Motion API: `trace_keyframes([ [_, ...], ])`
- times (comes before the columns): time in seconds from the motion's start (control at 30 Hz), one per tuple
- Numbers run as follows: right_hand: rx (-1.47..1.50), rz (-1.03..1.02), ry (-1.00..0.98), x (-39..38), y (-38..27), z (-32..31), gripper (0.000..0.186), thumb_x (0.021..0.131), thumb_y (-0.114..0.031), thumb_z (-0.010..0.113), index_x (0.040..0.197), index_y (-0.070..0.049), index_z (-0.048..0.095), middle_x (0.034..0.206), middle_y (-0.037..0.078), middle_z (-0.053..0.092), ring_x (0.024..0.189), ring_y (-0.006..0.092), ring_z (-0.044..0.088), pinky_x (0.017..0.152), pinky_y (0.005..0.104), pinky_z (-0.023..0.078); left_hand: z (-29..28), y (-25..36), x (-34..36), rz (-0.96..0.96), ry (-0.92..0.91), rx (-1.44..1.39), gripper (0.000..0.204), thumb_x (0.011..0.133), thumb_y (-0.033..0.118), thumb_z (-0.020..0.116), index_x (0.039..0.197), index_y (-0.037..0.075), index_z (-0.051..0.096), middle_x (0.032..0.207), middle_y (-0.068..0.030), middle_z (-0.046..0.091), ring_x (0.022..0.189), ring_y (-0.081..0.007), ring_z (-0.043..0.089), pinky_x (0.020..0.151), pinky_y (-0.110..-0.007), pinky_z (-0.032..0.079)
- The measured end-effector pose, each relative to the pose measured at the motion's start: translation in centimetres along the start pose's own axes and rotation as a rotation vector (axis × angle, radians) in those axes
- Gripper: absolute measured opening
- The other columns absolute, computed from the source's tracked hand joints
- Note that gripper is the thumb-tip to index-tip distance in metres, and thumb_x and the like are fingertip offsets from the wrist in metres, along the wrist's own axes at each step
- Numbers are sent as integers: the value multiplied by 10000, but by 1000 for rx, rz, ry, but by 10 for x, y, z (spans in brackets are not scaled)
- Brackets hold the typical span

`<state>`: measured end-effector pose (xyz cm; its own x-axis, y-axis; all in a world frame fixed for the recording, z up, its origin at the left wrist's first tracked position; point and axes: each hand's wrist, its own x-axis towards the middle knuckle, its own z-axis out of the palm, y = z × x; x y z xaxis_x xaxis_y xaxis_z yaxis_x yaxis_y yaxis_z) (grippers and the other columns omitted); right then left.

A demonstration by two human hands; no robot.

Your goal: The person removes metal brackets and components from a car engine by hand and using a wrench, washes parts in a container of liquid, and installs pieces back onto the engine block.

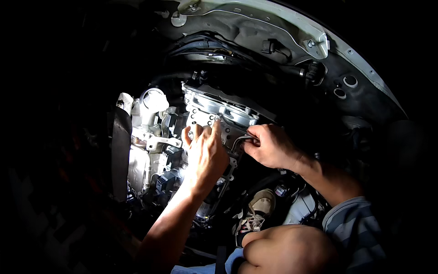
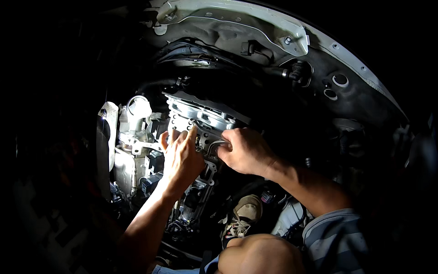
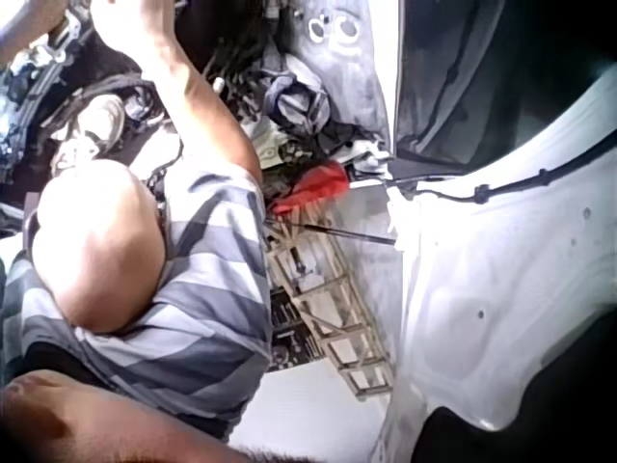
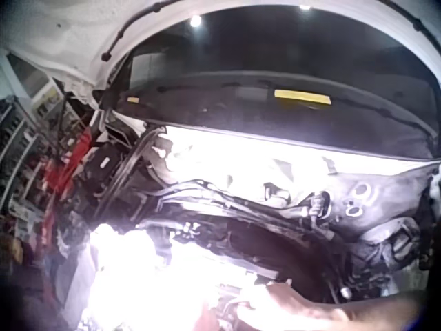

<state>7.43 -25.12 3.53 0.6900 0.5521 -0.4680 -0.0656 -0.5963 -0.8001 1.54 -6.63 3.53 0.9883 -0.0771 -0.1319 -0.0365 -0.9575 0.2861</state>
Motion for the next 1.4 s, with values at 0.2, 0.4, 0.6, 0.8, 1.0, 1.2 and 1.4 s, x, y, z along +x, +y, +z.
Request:
trace_keyframes([
  [0.2, 138, 22, 177, 2, 5, 15, 189, 814, -133, 699, 877, 36, 645, 789, 147, 689, 723, 251, 678, 674, 356, 523, -1, -2, 4, -145, -207, 2, 463, 677, 57, 607, 1132, 93, 689, 1022, -171, 645, 1124, -320, 516, 1046, -494, 255],
  [0.4, 134, 420, -55, 6, -13, -3, 216, 801, -151, 713, 889, 36, 647, 798, 77, 673, 698, 138, 615, 645, 286, 490, -4, 4, 11, -265, -328, -58, 476, 663, 19, 610, 1128, 83, 685, 1000, -155, 648, 1087, -333, 526, 1039, -545, 264],
  [0.6, 239, 514, -86, 9, -28, -6, 233, 830, -121, 677, 988, 33, 602, 752, 40, 600, 562, 78, 514, 493, 256, 413, 6, -2, 5, -252, -211, -144, 476, 661, 40, 636, 1129, 88, 709, 1021, -157, 658, 1072, -321, 541, 1040, -515, 263],
  [0.8, 262, 635, -184, 20, -36, -10, 136, 849, -131, 629, 827, -40, 531, 624, 1, 467, 475, 86, 425, 401, 269, 322, 7, -2, 4, -278, -189, -155, 454, 665, 94, 653, 1112, 119, 727, 1007, -126, 654, 1090, -306, 541, 1031, -492, 269],
  [1.0, 207, 765, -235, 27, -40, -11, 244, 827, -199, 622, 957, -35, 496, 673, 24, 456, 545, 108, 443, 491, 296, 367, 11, -2, 6, -335, -161, -212, 348, 668, 76, 677, 1003, 128, 756, 1009, -128, 652, 1111, -318, 519, 981, -487, 305],
  [1.2, 520, 709, -222, 22, -20, -2, 185, 849, -81, 568, 730, -106, 427, 555, -31, 320, 403, 86, 284, 414, 287, 216, 20, -6, 2, -341, -138, -220, 407, 672, 44, 605, 1039, 132, 757, 1004, -108, 641, 1111, -298, 522, 974, -454, 309],
  [1.4, 279, 751, -231, 29, -18, -2, 148, 819, -171, 597, 792, -31, 555, 518, 6, 436, 381, 117, 373, 363, 290, 289, 15, -2, 1, -300, -138, -180, 402, 676, 36, 585, 1035, 105, 753, 952, -114, 634, 1061, -295, 525, 978, -468, 316],
])
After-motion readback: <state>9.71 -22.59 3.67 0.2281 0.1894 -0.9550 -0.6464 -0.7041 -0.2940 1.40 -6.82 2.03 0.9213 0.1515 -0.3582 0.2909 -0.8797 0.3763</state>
